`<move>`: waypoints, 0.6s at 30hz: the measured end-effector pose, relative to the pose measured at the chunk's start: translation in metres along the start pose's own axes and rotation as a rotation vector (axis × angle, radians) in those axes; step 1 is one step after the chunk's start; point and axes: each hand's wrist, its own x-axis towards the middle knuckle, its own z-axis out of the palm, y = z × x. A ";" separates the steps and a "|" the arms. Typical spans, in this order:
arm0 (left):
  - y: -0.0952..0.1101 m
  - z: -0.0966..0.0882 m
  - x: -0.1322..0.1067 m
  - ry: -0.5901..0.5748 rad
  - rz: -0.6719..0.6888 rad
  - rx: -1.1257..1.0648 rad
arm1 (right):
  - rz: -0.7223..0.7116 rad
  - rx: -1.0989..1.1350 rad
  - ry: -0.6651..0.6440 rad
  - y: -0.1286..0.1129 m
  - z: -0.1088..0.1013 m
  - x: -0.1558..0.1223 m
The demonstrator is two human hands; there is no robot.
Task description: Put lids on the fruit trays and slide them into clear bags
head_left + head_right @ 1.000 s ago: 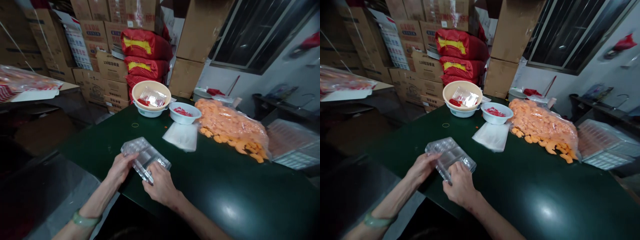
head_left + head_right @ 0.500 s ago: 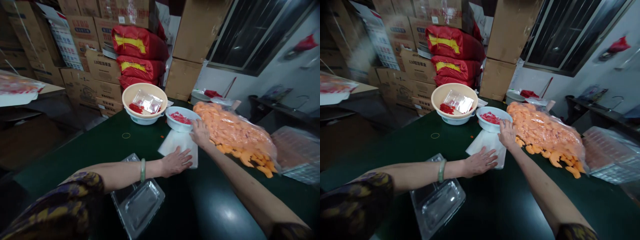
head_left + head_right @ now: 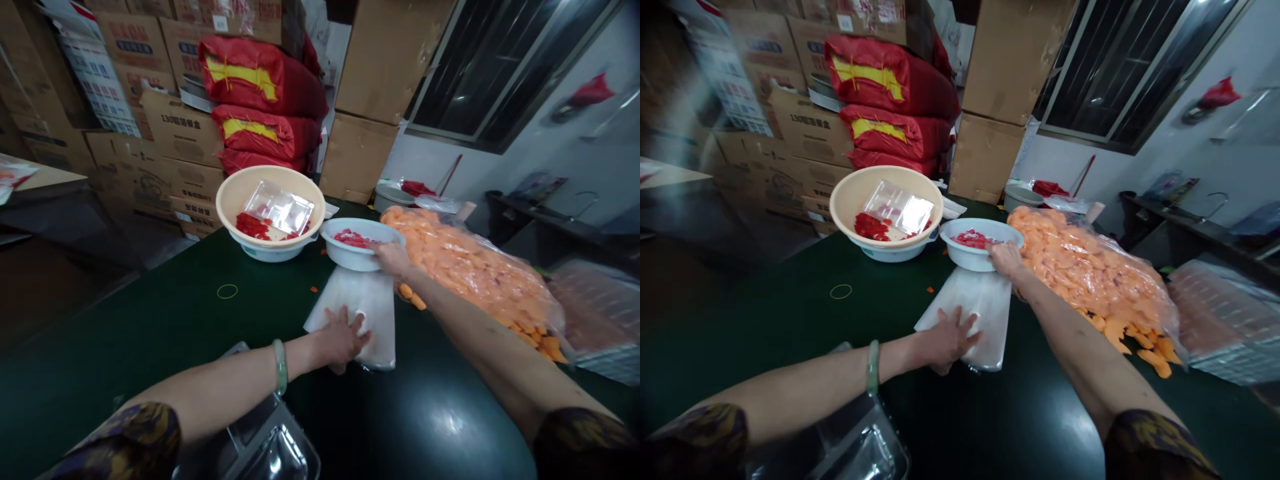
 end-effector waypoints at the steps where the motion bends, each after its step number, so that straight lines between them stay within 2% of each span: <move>1: 0.000 -0.001 0.000 0.000 -0.004 -0.004 | -0.008 -0.005 0.003 0.005 -0.008 -0.001; 6: 0.000 -0.009 0.002 -0.039 -0.006 0.053 | 0.026 -0.046 0.052 0.028 -0.049 -0.022; 11: 0.007 -0.021 0.020 -0.060 0.017 0.234 | 0.130 -0.086 0.149 0.046 -0.085 -0.064; 14: 0.012 -0.023 0.033 -0.058 0.010 0.194 | 0.154 -0.111 0.237 0.056 -0.096 -0.096; 18: 0.016 -0.018 0.038 0.006 -0.028 0.195 | 0.097 -0.088 0.361 0.068 -0.093 -0.142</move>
